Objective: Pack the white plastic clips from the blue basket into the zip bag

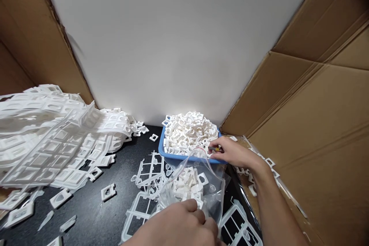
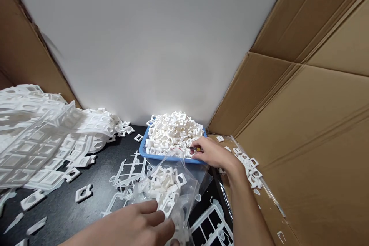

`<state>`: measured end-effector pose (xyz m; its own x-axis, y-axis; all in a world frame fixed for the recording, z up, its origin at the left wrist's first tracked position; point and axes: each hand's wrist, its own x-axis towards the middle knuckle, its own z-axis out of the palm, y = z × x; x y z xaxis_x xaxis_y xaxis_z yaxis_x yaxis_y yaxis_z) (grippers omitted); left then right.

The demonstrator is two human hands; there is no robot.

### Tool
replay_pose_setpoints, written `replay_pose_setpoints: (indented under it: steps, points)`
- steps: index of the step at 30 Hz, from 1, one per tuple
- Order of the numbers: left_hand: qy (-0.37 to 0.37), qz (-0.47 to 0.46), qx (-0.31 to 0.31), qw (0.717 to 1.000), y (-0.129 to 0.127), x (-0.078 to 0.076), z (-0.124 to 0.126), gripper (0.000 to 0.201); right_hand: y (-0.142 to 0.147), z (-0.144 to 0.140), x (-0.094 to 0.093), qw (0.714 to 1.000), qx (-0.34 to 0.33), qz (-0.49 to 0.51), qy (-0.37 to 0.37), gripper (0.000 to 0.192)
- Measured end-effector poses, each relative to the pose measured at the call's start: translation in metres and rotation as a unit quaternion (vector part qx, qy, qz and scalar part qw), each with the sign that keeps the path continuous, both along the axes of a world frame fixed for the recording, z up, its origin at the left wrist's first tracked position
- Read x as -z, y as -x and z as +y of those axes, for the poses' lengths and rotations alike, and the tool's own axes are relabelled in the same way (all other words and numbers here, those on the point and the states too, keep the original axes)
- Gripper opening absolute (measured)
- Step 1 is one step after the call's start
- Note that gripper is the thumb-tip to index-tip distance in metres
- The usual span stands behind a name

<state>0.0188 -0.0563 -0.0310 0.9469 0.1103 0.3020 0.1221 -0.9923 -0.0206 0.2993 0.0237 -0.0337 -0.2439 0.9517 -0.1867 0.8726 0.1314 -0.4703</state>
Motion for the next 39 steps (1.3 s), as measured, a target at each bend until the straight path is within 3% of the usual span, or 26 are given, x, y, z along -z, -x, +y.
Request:
replay_pose_setpoints:
  steps: [5, 9, 12, 19, 24, 28, 33, 35, 39]
  points:
    - [-0.009, 0.001, 0.010, 1.000, 0.000, 0.002, 0.001, 0.030, 0.001, -0.010, -0.019, 0.988, 0.011, 0.149, -0.029, 0.018]
    - [-0.001, -0.022, 0.004, 1.000, 0.001, 0.002, 0.001, 0.032, 0.002, -0.020, -0.026, 0.932, -0.035, 0.359, -0.032, 0.024]
    - [0.000, -0.019, 0.005, 1.000, 0.001, 0.002, 0.001, 0.032, 0.006, -0.024, -0.026, 0.897, -0.068, 0.436, -0.029, 0.029]
    - [-0.014, -0.011, 0.003, 1.000, 0.002, 0.001, -0.001, 0.032, 0.023, -0.029, -0.033, 0.897, -0.127, 0.424, 0.001, 0.029]
    - [-0.011, -0.008, -0.001, 1.000, 0.002, 0.000, -0.002, 0.033, 0.024, -0.030, -0.029, 0.889, -0.112, 0.444, 0.018, 0.039]
    - [-0.020, -0.018, 0.002, 1.000, 0.000, 0.003, -0.001, 0.032, 0.029, -0.032, -0.032, 0.898, -0.096, 0.428, 0.033, 0.038]
    - [-0.031, -0.027, 0.002, 0.999, -0.003, 0.008, -0.001, 0.032, 0.049, -0.031, -0.039, 0.921, -0.155, 0.353, 0.051, 0.030]
    - [-0.033, -0.026, -0.002, 0.999, -0.002, 0.008, -0.002, 0.033, 0.053, -0.029, -0.041, 0.949, -0.131, 0.287, 0.019, 0.024]
    - [-0.037, -0.028, -0.003, 0.999, -0.001, 0.005, -0.001, 0.032, 0.034, -0.021, -0.037, 0.984, 0.015, 0.130, -0.120, 0.028]
